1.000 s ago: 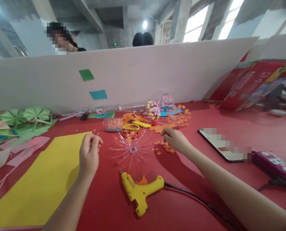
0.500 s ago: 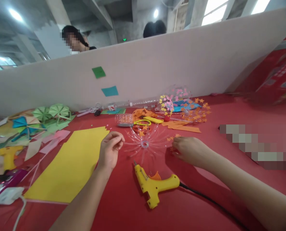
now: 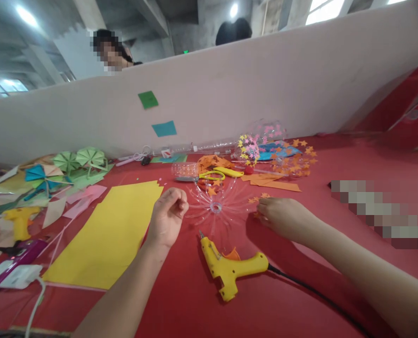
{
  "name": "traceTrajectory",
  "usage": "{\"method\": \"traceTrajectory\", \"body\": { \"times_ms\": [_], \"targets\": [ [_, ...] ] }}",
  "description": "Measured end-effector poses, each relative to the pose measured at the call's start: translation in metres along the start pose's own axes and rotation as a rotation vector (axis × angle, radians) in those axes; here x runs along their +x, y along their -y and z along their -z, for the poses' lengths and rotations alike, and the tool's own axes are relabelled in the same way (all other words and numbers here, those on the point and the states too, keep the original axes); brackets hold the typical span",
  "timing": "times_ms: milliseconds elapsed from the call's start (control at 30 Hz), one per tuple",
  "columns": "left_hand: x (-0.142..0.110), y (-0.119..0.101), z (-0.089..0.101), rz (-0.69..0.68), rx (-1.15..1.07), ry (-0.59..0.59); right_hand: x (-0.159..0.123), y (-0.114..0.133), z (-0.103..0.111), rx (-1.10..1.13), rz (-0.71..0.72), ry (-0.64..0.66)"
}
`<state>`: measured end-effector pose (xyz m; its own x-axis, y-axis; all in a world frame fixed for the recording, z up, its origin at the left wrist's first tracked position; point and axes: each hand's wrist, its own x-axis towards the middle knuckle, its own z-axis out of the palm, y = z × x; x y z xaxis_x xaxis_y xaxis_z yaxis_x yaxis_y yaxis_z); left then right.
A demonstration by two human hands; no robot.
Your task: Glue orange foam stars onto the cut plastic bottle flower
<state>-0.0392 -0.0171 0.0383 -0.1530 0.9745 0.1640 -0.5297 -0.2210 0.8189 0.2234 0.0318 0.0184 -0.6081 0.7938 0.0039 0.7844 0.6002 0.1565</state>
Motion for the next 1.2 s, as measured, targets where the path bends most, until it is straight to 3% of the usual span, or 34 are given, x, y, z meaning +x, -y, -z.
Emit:
{"method": "traceTrajectory", "body": {
  "times_ms": [133,333,533,633,733,767,833,900,1000,1200],
  "targets": [
    [0.001,-0.002,0.0,0.072,-0.089,0.001,-0.002,-0.002,0.001,0.016,-0.014,-0.024],
    [0.002,-0.003,0.001,0.071,-0.048,-0.033,-0.001,0.005,0.002,0.028,0.01,-0.01],
    [-0.005,-0.004,-0.005,0.124,0.059,0.123,0.001,0.0,0.001,0.046,-0.047,-0.025],
    [-0.012,-0.006,-0.009,0.083,0.17,0.201,-0.001,-0.011,0.008,0.055,-0.137,-0.088],
    [-0.022,-0.006,-0.014,0.003,0.327,0.274,-0.008,-0.011,0.022,0.13,-0.223,-0.293],
    [-0.026,-0.006,-0.017,0.001,0.387,0.297,-0.011,-0.007,0.027,0.26,-0.205,-0.465],
    [-0.035,-0.002,-0.025,0.055,0.52,0.374,-0.018,0.008,0.035,0.522,-0.017,-0.708],
    [-0.042,0.003,-0.034,0.123,0.655,0.406,-0.023,0.028,0.038,0.649,0.156,-0.758],
    [-0.05,0.012,-0.044,0.142,0.726,0.394,-0.027,0.053,0.034,0.69,0.291,-0.781],
    [-0.048,0.02,-0.043,0.278,0.592,0.343,-0.026,0.064,0.022,0.584,0.31,-0.816]
  ]
}}
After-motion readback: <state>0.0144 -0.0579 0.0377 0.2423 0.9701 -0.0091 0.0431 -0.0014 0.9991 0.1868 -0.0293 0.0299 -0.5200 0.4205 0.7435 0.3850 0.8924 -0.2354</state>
